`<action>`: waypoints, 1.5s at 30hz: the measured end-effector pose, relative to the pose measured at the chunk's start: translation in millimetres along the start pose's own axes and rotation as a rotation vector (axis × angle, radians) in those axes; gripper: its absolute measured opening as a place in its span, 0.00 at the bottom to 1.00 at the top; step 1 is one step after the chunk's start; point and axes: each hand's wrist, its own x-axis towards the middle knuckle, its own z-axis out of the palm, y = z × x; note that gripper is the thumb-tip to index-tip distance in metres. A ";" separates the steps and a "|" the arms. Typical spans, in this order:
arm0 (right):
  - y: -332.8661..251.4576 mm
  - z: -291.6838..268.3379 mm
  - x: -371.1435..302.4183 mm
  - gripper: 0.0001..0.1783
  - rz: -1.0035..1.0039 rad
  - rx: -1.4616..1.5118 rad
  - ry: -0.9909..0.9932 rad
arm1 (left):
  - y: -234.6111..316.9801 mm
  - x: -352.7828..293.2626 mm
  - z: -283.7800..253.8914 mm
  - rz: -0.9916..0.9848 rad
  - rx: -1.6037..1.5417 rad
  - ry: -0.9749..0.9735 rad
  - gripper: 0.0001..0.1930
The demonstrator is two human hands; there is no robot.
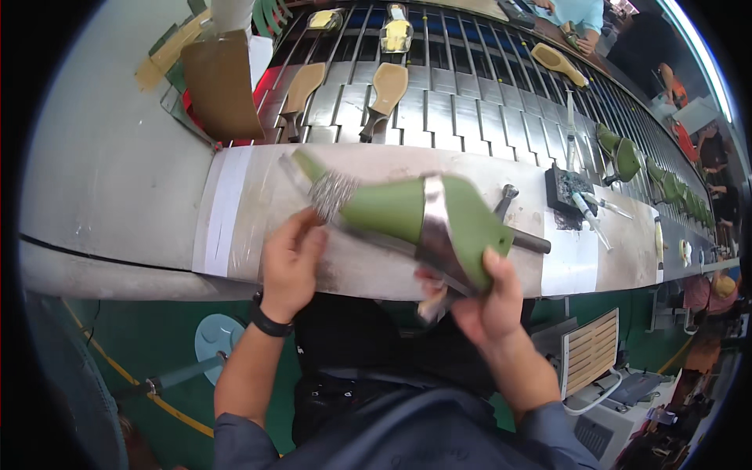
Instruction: The person attaches soles to shoe uppers on lasts by pressing them together by hand, then taps the edges and heels with a hammer.
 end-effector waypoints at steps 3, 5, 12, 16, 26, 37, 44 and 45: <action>-36.3 -0.1 65.3 0.29 -0.269 -0.160 0.190 | 4.8 4.2 11.1 0.202 0.392 0.033 0.20; -68.3 -37.4 124.5 0.27 -0.402 -0.406 0.260 | 5.7 6.9 14.6 0.485 0.615 -0.080 0.19; -115.0 -112.6 219.2 0.23 -0.513 -1.278 0.683 | 4.1 68.9 35.7 0.553 0.759 -0.032 0.18; -61.4 -62.8 173.6 0.27 -1.157 -1.410 0.479 | 16.5 148.7 42.4 0.302 0.974 0.076 0.23; -46.6 -52.1 154.3 0.45 -0.636 -1.387 0.055 | 58.1 214.8 119.5 1.062 1.138 -0.248 0.09; -60.5 -58.5 151.2 0.18 -0.354 -1.223 0.079 | -14.1 456.9 132.0 0.268 0.944 0.163 0.55; -50.2 -73.2 152.4 0.23 -0.296 -1.230 0.065 | -73.3 570.5 204.1 -0.112 1.006 0.555 0.57; -51.6 -73.3 152.7 0.23 -0.283 -1.245 0.054 | -70.9 570.4 200.3 -0.082 1.021 0.565 0.54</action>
